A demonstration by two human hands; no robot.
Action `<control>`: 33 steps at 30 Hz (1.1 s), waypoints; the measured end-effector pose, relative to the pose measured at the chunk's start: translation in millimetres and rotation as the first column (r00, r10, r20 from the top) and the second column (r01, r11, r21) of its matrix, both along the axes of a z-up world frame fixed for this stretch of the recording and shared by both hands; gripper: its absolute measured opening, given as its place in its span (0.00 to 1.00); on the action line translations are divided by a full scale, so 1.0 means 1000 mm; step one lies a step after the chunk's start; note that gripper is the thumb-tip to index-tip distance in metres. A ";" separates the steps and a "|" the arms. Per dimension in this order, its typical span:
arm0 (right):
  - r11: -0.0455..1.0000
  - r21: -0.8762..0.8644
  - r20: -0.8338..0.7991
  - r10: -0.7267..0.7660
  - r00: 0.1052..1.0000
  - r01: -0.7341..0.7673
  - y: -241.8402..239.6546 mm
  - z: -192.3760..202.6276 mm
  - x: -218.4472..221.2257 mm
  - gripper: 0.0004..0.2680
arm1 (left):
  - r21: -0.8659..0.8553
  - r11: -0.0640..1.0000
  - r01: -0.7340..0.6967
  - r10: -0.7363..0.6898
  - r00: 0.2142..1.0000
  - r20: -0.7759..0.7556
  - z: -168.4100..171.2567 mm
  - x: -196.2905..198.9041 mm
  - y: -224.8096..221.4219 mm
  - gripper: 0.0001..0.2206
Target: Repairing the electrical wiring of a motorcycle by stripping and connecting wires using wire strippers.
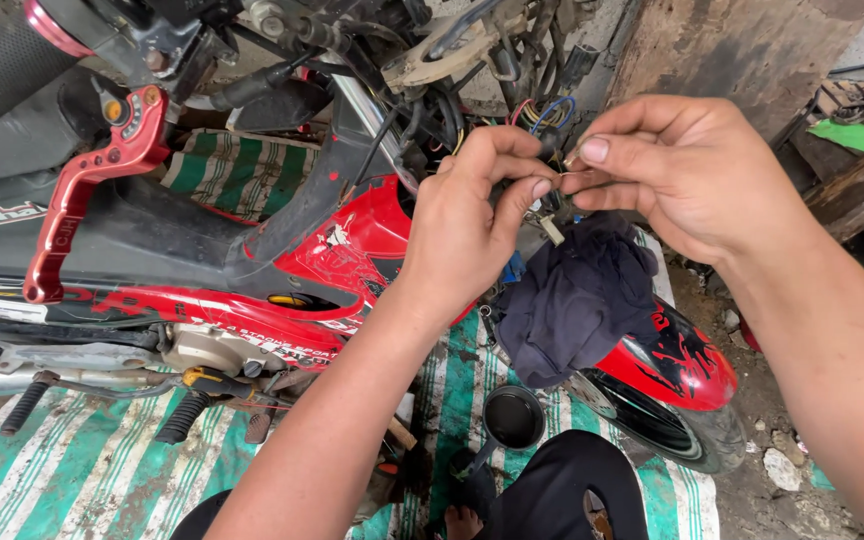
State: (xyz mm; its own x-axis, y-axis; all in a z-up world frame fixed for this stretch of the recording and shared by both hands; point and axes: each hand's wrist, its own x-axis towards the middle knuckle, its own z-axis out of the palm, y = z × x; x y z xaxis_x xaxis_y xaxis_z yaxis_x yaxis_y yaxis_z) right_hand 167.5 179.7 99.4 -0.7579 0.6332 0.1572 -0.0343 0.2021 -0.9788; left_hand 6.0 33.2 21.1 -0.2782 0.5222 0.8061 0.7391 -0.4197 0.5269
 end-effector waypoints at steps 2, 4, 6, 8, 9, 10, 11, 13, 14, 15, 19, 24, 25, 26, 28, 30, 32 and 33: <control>1.000 -0.004 -0.001 0.017 1.000 -0.017 -0.001 -0.001 -0.001 0.04 | -0.004 1.000 0.004 -0.004 1.000 0.026 0.002 -0.001 -0.001 0.12; 0.999 0.030 0.010 0.036 0.999 -0.037 -0.001 0.000 -0.001 0.05 | -0.051 0.999 0.011 -0.009 0.999 0.053 0.004 -0.003 -0.001 0.14; 0.998 0.040 0.015 0.039 0.999 -0.040 -0.001 -0.001 -0.003 0.05 | -0.055 0.998 0.011 -0.007 0.998 0.064 0.007 -0.004 -0.002 0.16; 0.998 0.049 0.020 0.039 0.999 -0.040 -0.002 0.000 -0.004 0.05 | -0.059 0.998 0.012 -0.008 0.997 0.074 0.009 -0.006 -0.003 0.18; 0.997 0.060 0.036 0.046 0.998 -0.048 -0.003 0.001 -0.005 0.04 | -0.048 0.998 0.030 -0.026 0.996 0.083 0.009 -0.006 -0.004 0.18; 0.996 0.071 0.052 0.053 0.997 -0.056 -0.004 0.003 -0.006 0.04 | -0.037 0.998 0.049 -0.045 0.995 0.092 0.010 -0.006 -0.005 0.17; 0.996 0.070 0.052 0.052 0.997 -0.055 -0.004 0.004 -0.006 0.04 | -0.038 0.998 0.050 -0.046 0.995 0.092 0.011 -0.007 -0.006 0.17; 0.991 0.087 0.081 0.092 0.992 -0.099 -0.003 0.005 -0.007 0.04 | -0.055 0.994 0.094 -0.088 0.990 0.108 0.013 -0.009 -0.008 0.19; 0.991 0.086 0.083 0.093 0.992 -0.100 -0.004 0.007 -0.006 0.04 | -0.056 0.994 0.094 -0.087 0.990 0.110 0.014 -0.009 -0.009 0.19; 0.989 0.092 0.111 0.107 0.988 -0.117 -0.005 0.010 -0.006 0.04 | -0.047 0.989 0.137 -0.128 0.979 0.155 0.016 -0.009 -0.010 0.21; 0.985 0.104 0.147 0.123 0.981 -0.139 -0.008 0.014 -0.006 0.04 | -0.078 0.977 0.199 -0.174 0.953 0.247 0.024 -0.009 -0.014 0.25; 0.988 0.100 0.120 0.108 0.987 -0.121 -0.006 0.009 -0.005 0.05 | -0.076 0.970 0.230 -0.188 0.913 0.363 0.026 -0.007 -0.008 0.26; 0.992 0.074 0.105 0.096 0.990 -0.104 -0.004 0.007 -0.005 0.06 | -0.067 0.968 0.241 -0.197 0.900 0.389 0.026 -0.007 -0.007 0.26; 0.992 0.073 0.105 0.096 0.990 -0.104 -0.004 0.006 -0.005 0.06 | -0.067 0.968 0.241 -0.198 0.900 0.389 0.026 -0.006 -0.007 0.26; 0.992 0.041 0.064 0.114 0.991 -0.117 -0.002 0.004 -0.005 0.06 | -0.086 0.977 0.194 -0.151 0.920 0.363 0.026 -0.005 -0.007 0.24; 0.993 0.041 0.072 0.104 0.992 -0.107 -0.005 0.006 -0.005 0.05 | -0.084 0.976 0.199 -0.152 0.909 0.387 0.025 -0.003 -0.006 0.24; 0.994 0.043 0.080 0.093 0.992 -0.097 -0.006 0.008 -0.004 0.05 | -0.081 0.976 0.204 -0.154 0.898 0.411 0.022 -0.003 -0.003 0.24; 0.995 0.017 0.074 0.098 0.992 -0.099 -0.006 0.008 -0.004 0.05 | -0.061 0.969 0.239 -0.188 0.877 0.442 0.020 -0.003 -0.001 0.24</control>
